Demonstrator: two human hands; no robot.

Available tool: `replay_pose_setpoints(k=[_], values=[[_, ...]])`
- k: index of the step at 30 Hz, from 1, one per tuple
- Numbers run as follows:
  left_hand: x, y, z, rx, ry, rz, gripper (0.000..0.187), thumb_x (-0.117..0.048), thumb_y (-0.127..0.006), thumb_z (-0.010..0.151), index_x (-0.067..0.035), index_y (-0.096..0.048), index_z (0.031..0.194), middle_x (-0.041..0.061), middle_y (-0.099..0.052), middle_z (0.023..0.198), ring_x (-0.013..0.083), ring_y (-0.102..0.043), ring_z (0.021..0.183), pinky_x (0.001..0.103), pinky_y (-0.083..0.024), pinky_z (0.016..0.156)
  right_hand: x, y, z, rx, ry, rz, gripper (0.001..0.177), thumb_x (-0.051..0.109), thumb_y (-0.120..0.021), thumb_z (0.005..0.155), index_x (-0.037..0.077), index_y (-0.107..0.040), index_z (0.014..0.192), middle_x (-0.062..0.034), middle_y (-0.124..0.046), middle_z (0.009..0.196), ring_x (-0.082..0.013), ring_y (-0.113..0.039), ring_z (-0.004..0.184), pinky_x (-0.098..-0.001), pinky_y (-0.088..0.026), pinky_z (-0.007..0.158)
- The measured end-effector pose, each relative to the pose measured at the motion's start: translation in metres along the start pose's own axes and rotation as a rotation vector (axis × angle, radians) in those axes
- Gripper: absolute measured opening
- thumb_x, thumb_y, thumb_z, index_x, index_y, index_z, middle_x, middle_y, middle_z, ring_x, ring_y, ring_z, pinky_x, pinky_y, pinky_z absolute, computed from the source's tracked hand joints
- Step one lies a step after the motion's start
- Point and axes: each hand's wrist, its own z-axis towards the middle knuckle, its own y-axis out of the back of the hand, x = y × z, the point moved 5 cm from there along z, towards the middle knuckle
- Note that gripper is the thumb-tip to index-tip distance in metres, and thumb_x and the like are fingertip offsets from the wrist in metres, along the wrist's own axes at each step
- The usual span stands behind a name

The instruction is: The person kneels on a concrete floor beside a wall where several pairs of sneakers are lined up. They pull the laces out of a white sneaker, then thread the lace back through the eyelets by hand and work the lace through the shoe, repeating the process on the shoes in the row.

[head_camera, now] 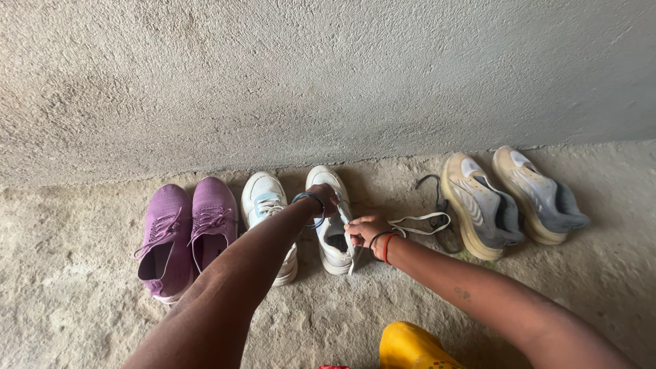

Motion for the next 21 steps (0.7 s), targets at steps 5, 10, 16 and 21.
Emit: replay_pose_setpoints(k=[5, 10, 16, 21], values=[[-0.007, 0.007, -0.015, -0.005, 0.043, 0.008, 0.034, -0.019, -0.077, 0.075, -0.02, -0.078, 0.109, 0.009, -0.074, 0.117, 0.0255, -0.07, 0.113, 0.035, -0.054, 0.101, -0.002, -0.007, 0.002, -0.004, 0.022, 0.038, 0.013, 0.007, -0.08, 0.084, 0.001, -0.072, 0.093, -0.004, -0.067, 0.071, -0.0108, -0.058, 0.052, -0.0267, -0.049, 0.05], [-0.006, 0.005, -0.015, -0.011, 0.019, -0.004, 0.034, -0.016, -0.074, 0.075, -0.02, -0.079, 0.109, 0.009, -0.076, 0.116, 0.0242, -0.071, 0.113, 0.034, -0.054, 0.101, -0.004, -0.015, 0.001, 0.02, 0.03, 0.039, 0.013, 0.007, -0.078, 0.086, -0.002, -0.072, 0.093, -0.0063, -0.069, 0.07, -0.0116, -0.061, 0.053, -0.0258, -0.05, 0.05], [0.0, 0.009, -0.017, -0.102, -0.017, 0.034, 0.034, -0.018, -0.073, 0.075, -0.02, -0.079, 0.109, 0.01, -0.074, 0.116, 0.025, -0.07, 0.113, 0.036, -0.054, 0.1, 0.012, -0.014, -0.005, -0.041, 0.122, -0.008, 0.012, 0.009, -0.076, 0.086, -0.002, -0.074, 0.089, -0.0071, -0.068, 0.068, -0.0113, -0.057, 0.049, -0.0259, -0.044, 0.044], [0.007, 0.007, -0.009, -0.125, -0.025, -0.011, 0.033, -0.022, -0.071, 0.079, -0.019, -0.078, 0.111, 0.01, -0.075, 0.116, 0.0254, -0.07, 0.112, 0.035, -0.054, 0.101, 0.032, -0.003, 0.013, -0.093, 0.238, -0.039, 0.008, 0.004, -0.074, 0.084, -0.002, -0.075, 0.089, -0.008, -0.071, 0.071, -0.011, -0.057, 0.05, -0.0249, -0.044, 0.045]])
